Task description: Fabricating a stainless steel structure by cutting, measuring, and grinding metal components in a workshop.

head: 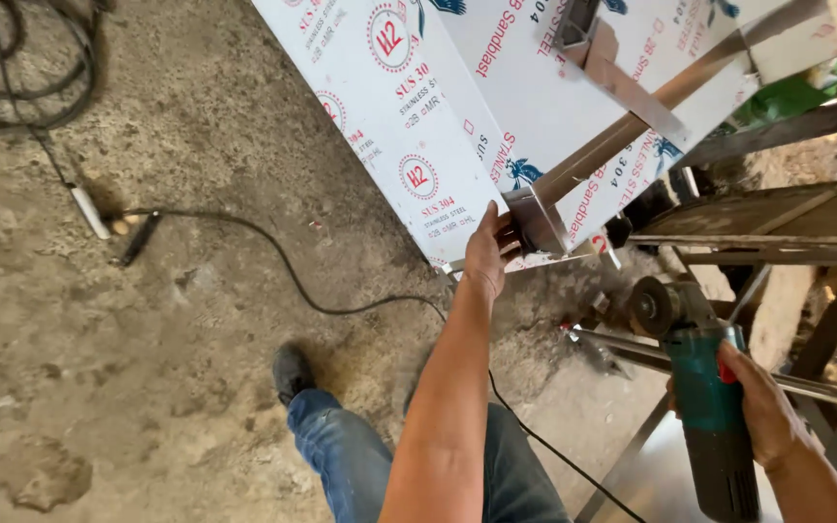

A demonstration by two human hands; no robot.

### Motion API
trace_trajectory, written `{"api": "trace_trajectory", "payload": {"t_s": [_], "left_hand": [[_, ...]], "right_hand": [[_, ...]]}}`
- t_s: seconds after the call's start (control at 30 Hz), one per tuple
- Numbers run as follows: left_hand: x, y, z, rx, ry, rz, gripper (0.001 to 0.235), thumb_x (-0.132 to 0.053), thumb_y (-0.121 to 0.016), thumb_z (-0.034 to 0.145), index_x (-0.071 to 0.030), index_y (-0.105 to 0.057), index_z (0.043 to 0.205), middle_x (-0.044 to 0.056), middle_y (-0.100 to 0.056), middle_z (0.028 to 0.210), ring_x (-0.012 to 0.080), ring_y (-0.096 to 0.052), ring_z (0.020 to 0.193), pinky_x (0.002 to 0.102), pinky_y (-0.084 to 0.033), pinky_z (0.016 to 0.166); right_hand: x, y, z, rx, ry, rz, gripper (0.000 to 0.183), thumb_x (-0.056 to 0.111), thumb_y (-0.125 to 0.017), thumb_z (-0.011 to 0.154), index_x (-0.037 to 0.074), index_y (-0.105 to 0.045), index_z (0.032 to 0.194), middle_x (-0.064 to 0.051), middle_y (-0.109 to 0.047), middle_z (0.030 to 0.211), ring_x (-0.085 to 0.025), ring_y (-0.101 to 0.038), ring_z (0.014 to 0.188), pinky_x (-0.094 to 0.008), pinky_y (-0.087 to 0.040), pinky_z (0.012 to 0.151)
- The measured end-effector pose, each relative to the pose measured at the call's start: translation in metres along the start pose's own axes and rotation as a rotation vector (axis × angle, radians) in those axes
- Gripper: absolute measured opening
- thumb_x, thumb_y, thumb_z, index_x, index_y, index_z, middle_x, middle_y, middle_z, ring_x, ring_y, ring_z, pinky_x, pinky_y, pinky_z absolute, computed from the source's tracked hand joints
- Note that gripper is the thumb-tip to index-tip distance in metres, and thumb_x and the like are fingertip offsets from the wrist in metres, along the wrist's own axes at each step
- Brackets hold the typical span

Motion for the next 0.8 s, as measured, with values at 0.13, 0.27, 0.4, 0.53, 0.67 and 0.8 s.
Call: {"api": "trace_trajectory", "payload": {"t_s": [0.13, 0.27, 0.4, 0.53, 0.67, 0.8], "left_hand": [[-0.013, -0.006, 0.027, -0.076, 0.004, -0.160, 0.063, -0.059, -0.049, 0.101, -0.004, -0.056, 0.131, 0.009, -0.060, 0.126, 0.0255, -0.053, 0.105, 0.043, -0.046, 0.091], [0.043, 0.034, 0.064, 0.024, -0.005, -0.357, 0.074, -0.062, -0.054, 0.108, 0.009, -0.052, 0.127, 0.015, -0.050, 0.117, 0.0305, -0.051, 0.103, 0.049, -0.047, 0.091], [0.000, -0.018, -0.010, 0.058, -0.125, -0.084, 0.068, -0.032, -0.072, 0.090, -0.003, -0.045, 0.145, 0.007, -0.061, 0.126, 0.0215, -0.059, 0.110, 0.041, -0.050, 0.096], [-0.013, -0.033, -0.038, -0.017, -0.116, -0.009, 0.072, -0.013, -0.081, 0.085, 0.003, -0.050, 0.149, 0.011, -0.068, 0.123, 0.0211, -0.066, 0.102, 0.035, -0.057, 0.085], [0.003, -0.013, -0.038, -0.067, -0.141, -0.036, 0.066, -0.012, -0.082, 0.087, 0.008, -0.055, 0.145, 0.013, -0.070, 0.119, 0.0207, -0.068, 0.095, 0.033, -0.057, 0.077], [-0.010, -0.023, -0.034, -0.088, -0.179, -0.037, 0.066, -0.013, -0.084, 0.083, 0.007, -0.056, 0.139, 0.014, -0.072, 0.115, 0.0211, -0.071, 0.092, 0.034, -0.058, 0.075]], "right_hand": [[-0.007, 0.021, 0.039, -0.032, -0.075, 0.094, 0.061, 0.056, -0.046, 0.101, 0.002, -0.063, 0.124, -0.022, -0.072, 0.093, -0.032, -0.072, 0.076, -0.047, -0.059, 0.068], [0.014, 0.013, 0.048, 0.081, 0.007, 0.040, 0.063, 0.054, -0.047, 0.104, -0.005, -0.065, 0.117, -0.023, -0.073, 0.089, -0.033, -0.073, 0.071, -0.046, -0.060, 0.064], [0.049, 0.005, 0.058, 0.170, 0.014, -0.031, 0.061, 0.054, -0.049, 0.103, -0.003, -0.067, 0.112, -0.020, -0.073, 0.084, -0.029, -0.071, 0.069, -0.042, -0.059, 0.061], [0.098, -0.015, 0.042, 0.186, 0.064, -0.172, 0.057, 0.053, -0.051, 0.103, -0.001, -0.069, 0.109, -0.015, -0.072, 0.084, -0.023, -0.068, 0.066, -0.038, -0.056, 0.059], [0.105, -0.018, 0.030, 0.131, -0.041, -0.265, 0.056, 0.055, -0.052, 0.098, 0.001, -0.069, 0.105, -0.016, -0.072, 0.081, -0.023, -0.069, 0.064, -0.037, -0.057, 0.058], [0.127, -0.041, 0.024, 0.112, 0.012, -0.413, 0.058, 0.057, -0.056, 0.094, 0.001, -0.069, 0.103, -0.013, -0.070, 0.078, -0.022, -0.066, 0.059, -0.038, -0.055, 0.051]]}}
Point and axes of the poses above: each hand's wrist, its own z-axis towards the middle knuckle, its own y-axis out of the back of the hand, x = y × z, the point moved 7 cm from there along z, towards the middle knuckle
